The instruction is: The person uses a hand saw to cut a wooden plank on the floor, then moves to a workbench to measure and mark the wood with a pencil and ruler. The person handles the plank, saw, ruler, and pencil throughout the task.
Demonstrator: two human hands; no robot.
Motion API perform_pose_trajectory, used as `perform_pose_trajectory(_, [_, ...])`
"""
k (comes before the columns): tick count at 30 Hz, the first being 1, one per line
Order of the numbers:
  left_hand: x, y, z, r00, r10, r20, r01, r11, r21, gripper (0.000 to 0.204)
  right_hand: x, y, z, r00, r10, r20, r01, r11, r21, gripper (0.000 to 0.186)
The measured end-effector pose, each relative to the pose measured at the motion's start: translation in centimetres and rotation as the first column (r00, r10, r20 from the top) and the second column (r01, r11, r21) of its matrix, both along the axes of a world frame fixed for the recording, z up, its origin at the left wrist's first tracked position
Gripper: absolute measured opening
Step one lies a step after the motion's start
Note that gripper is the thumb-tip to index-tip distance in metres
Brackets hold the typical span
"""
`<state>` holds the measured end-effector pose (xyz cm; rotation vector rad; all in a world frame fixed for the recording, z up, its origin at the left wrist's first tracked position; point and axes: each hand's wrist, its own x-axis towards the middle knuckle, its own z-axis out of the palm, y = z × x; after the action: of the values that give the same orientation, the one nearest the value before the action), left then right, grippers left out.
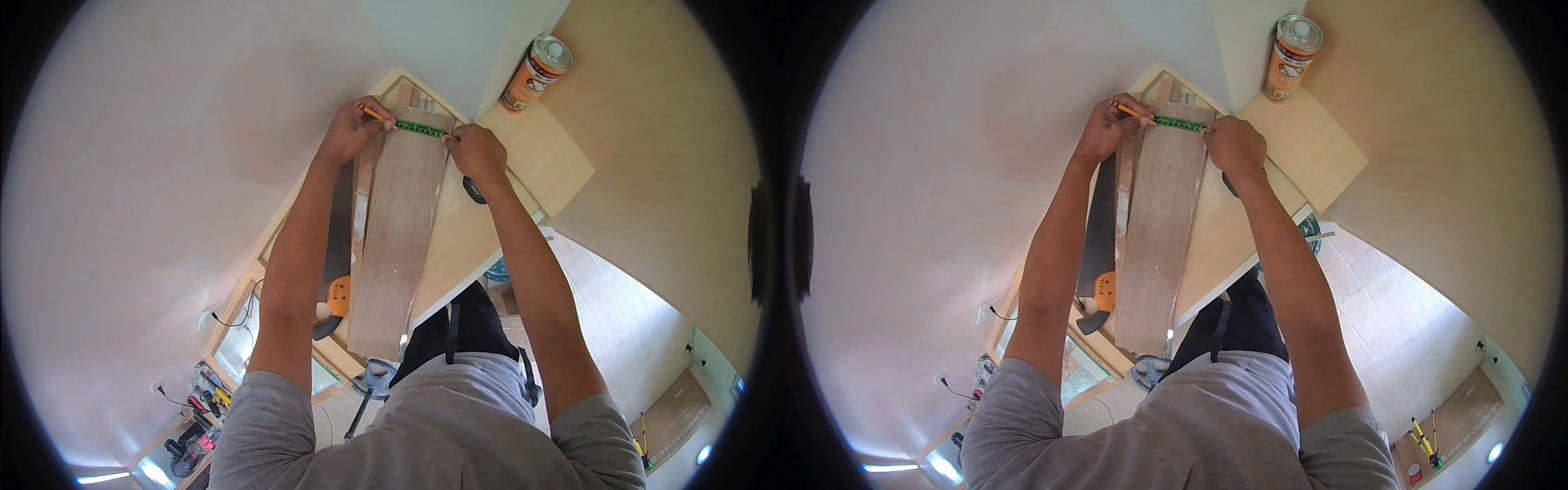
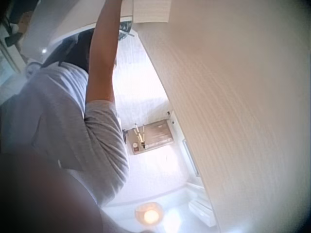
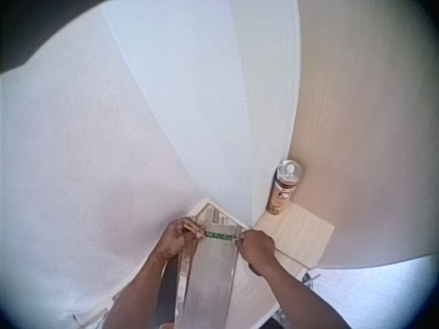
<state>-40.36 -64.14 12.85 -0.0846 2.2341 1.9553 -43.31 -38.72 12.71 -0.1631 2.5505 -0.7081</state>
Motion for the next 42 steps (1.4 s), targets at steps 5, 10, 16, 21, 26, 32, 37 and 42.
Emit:
perform_pose_trajectory(5, [0.26,0.27,0.09,1.0,0.024,-0.014,-0.024,1.0,-0.001,0.013,0.01,-0.01,-0.19,1.0,-0.001,-0.011,0.001,1.0,0.001,0.027])
perform_pose_trajectory(10, [0.4,0.56,0.37,0.999,0.046,-0.007,-0.047,0.999,-0.009,0.013,0.01,0.01,-0.2,1.0,0.004,-0.005,-0.004,1.0,-0.004,0.027])
perform_pose_trajectory(16, [0.35,0.46,0.22,0.999,0.034,-0.012,-0.034,0.999,-0.021,0.011,-0.05,0.02,-0.3,1.0,-0.001,-0.003,0.001,1.0,-0.002,0.026])
perform_pose_trajectory(21, [0.17,0.16,0.06,1.0,0.002,-0.029,-0.003,1.0,-0.02,0.011,-0.01,-0.04,-0.48,1.0,-0.008,-0.03,0.008,1.0,-0.006,0.026])
perform_pose_trajectory(26, [0.0,0.12,0.08,1.0,0.006,-0.014,-0.006,0.999,-0.048,0.011,0.04,0.03,-0.37,1.0,0.004,-0.024,-0.004,1.0,0.001,0.026])
perform_pose_trajectory(32, [0.06,0.31,-0.14,0.999,0.035,-0.007,-0.035,0.999,-0.029,0.012,0.04,0.0,-0.23,1.0,-0.004,-0.008,0.004,1.0,0.004,0.026])
perform_pose_trajectory(37, [0.05,0.14,-0.1,1.0,0.002,-0.005,-0.002,0.999,-0.038,0.011,0.05,0.01,-0.26,1.0,-0.014,-0.022,0.014,1.0,0.0,0.026])
perform_pose_trajectory(42, [-0.02,0.29,-0.01,1.0,0.019,0.008,-0.019,1.0,-0.018,0.011,0.05,0.08,-0.31,1.0,-0.004,-0.01,0.004,1.0,0.009,0.026])
